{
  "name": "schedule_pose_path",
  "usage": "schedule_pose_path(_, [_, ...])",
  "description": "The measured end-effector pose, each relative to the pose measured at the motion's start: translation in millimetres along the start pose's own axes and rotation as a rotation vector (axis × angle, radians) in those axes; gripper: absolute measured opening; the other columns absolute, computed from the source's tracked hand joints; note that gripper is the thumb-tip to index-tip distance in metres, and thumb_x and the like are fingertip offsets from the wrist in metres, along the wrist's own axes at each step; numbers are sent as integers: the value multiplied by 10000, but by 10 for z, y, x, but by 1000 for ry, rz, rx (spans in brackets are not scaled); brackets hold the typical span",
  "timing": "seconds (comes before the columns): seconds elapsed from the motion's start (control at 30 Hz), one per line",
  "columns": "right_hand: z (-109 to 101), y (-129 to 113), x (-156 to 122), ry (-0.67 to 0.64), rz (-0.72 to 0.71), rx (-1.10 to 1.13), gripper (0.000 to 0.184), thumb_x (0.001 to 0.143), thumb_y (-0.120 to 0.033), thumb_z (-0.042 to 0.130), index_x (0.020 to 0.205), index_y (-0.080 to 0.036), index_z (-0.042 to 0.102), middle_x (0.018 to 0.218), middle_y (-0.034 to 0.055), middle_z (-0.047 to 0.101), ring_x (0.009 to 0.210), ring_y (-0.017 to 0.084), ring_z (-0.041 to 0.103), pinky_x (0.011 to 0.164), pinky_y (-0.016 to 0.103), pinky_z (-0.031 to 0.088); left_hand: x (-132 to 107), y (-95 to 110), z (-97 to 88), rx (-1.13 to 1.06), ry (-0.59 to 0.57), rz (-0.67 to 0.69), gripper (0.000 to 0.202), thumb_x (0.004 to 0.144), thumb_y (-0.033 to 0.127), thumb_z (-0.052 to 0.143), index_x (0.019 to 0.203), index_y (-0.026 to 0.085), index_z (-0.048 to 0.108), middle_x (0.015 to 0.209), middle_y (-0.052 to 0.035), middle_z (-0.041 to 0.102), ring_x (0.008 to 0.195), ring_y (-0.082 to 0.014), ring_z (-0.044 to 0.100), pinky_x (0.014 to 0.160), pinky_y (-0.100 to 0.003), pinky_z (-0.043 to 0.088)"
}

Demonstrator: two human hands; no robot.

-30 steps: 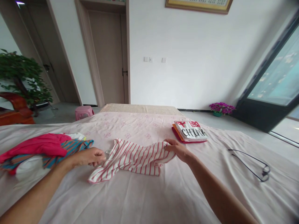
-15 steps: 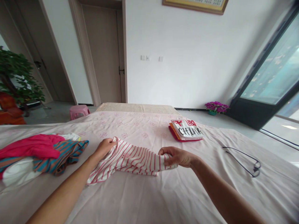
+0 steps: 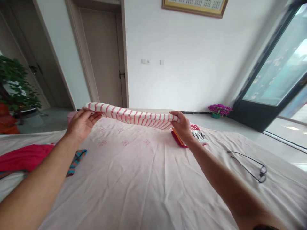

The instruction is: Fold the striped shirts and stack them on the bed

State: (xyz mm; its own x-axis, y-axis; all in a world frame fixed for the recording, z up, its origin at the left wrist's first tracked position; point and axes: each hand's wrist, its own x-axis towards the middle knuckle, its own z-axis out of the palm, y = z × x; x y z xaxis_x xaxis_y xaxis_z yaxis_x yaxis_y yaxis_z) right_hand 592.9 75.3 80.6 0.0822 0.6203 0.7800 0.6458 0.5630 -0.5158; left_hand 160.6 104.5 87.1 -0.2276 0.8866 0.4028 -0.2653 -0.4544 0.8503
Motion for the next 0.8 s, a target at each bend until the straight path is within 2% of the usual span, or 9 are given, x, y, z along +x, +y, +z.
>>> schedule_pose_path(0.1, [3, 218, -389, -240, -89, -119, 482, 643, -35, 479, 1043, -199, 693, 1009, 53, 693, 966, 214, 621, 890, 343, 469, -301, -244, -324, 163, -99, -137, 321, 670, 390, 773, 931, 232, 675, 923, 7, 738, 916, -205, 684, 935, -416, 554])
schedule_pose_path(0.2, [-4, 469, -882, -612, -91, -238, 512, 627, -15, 492, 1042, -219, 712, 1018, 47, 698, 997, 212, 618, 895, 321, 457, -635, -649, -720, 589, -277, -314, 307, 659, 414, 693, 891, 214, 714, 942, -23, 751, 968, -254, 679, 975, -440, 518])
schedule_pose_path(0.3, [-38, 611, -1198, -864, 5, -325, 545, 630, -36, 533, 1103, -244, 704, 1103, 38, 695, 1042, 214, 618, 852, 291, 455, -877, -981, -971, 942, -436, -314, 277, 658, 396, 610, 838, 229, 738, 961, -32, 765, 1036, -280, 669, 1048, -428, 452])
schedule_pose_path(0.43, [2, 601, -1229, -788, 130, -409, 357, 825, -215, 552, 1154, -233, 688, 1135, 58, 691, 1011, 204, 628, 824, 285, 444, -1010, -1187, -930, 1063, -465, -185, 457, 782, 469, 540, 1131, 216, 692, 1195, -67, 716, 1135, -252, 640, 1011, -348, 466])
schedule_pose_path(0.53, [114, 517, -1148, -762, 195, -464, 403, 891, -369, 552, 1252, -215, 642, 1108, 75, 701, 1016, 218, 623, 824, 297, 436, -1017, -1239, -754, 1176, -505, -124, 573, 798, 478, 558, 1280, 172, 614, 1266, -115, 673, 1141, -252, 627, 972, -324, 469])
schedule_pose_path(0.6, [174, 453, -1120, -805, 225, -505, 410, 857, -389, 605, 1225, -217, 658, 1040, 67, 713, 988, 223, 622, 797, 292, 430, -1011, -1243, -663, 1293, -534, -115, 525, 791, 430, 570, 1252, 188, 635, 1173, -108, 703, 1057, -242, 647, 906, -305, 475])
schedule_pose_path(0.67, [183, 390, -1122, -858, 205, -535, 300, 823, -336, 637, 1088, -218, 716, 950, 57, 713, 939, 216, 617, 771, 282, 420, -1011, -1221, -626, 1380, -548, -134, 407, 785, 382, 567, 1140, 220, 683, 1038, -75, 723, 940, -220, 660, 824, -280, 472])
schedule_pose_path(0.73, [140, 334, -1151, -865, 121, -530, 177, 800, -235, 624, 932, -207, 738, 904, 60, 696, 914, 206, 601, 769, 278, 413, -1023, -1172, -637, 1398, -567, -121, 296, 778, 359, 562, 1008, 233, 700, 951, -50, 712, 872, -206, 653, 785, -270, 465])
schedule_pose_path(0.8, [67, 293, -1202, -819, 0, -470, 162, 764, -138, 599, 850, -197, 723, 939, 70, 683, 945, 208, 582, 805, 287, 414, -1050, -1105, -671, 1350, -600, -25, 236, 768, 344, 566, 938, 232, 687, 960, -43, 698, 917, -212, 641, 833, -278, 461])
